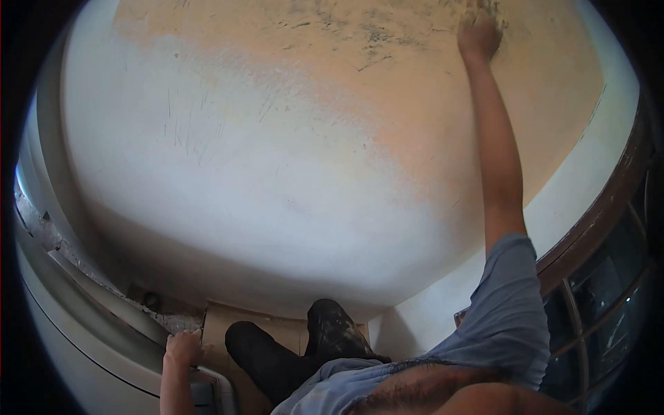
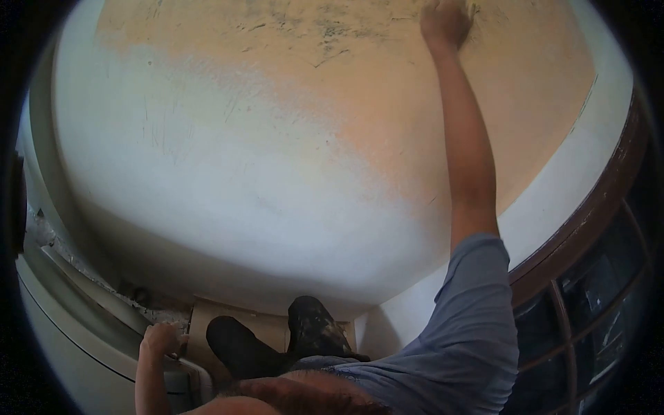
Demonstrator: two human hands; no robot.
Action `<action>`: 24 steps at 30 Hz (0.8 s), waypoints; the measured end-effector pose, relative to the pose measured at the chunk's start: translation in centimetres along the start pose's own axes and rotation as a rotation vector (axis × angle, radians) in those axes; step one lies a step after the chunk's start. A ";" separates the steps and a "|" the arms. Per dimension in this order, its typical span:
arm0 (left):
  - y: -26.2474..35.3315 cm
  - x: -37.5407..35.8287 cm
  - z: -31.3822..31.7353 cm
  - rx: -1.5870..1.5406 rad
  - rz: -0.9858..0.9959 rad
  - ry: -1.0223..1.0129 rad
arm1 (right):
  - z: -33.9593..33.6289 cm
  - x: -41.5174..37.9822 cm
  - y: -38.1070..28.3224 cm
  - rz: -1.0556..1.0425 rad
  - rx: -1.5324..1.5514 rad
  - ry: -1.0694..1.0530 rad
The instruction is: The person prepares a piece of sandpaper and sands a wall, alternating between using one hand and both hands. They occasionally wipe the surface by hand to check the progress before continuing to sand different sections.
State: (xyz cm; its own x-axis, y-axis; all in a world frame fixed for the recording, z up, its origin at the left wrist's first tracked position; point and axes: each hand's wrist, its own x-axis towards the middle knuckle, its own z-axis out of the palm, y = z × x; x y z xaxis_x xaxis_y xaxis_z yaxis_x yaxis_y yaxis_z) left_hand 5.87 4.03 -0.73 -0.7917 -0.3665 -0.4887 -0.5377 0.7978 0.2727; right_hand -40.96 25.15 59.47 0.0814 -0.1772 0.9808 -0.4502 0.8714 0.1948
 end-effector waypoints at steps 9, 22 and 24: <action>0.9 0.3 1.0 0.058 0.073 -0.009 | -0.9 -9.4 -1.2 -0.266 0.160 0.185; 1.4 0.1 1.5 0.119 0.105 -0.047 | -2.0 -9.9 -2.0 -0.316 -0.092 0.199; 1.0 0.7 2.4 0.112 0.105 -0.043 | -2.2 -9.9 -2.1 -0.258 0.230 0.197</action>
State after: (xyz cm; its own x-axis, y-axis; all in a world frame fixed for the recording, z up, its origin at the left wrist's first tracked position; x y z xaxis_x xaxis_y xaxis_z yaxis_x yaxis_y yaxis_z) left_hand 5.50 5.73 -2.76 -0.8274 -0.2599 -0.4979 -0.4154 0.8799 0.2309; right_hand -38.87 26.08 49.32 0.3771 -0.2666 0.8870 -0.5782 0.6803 0.4504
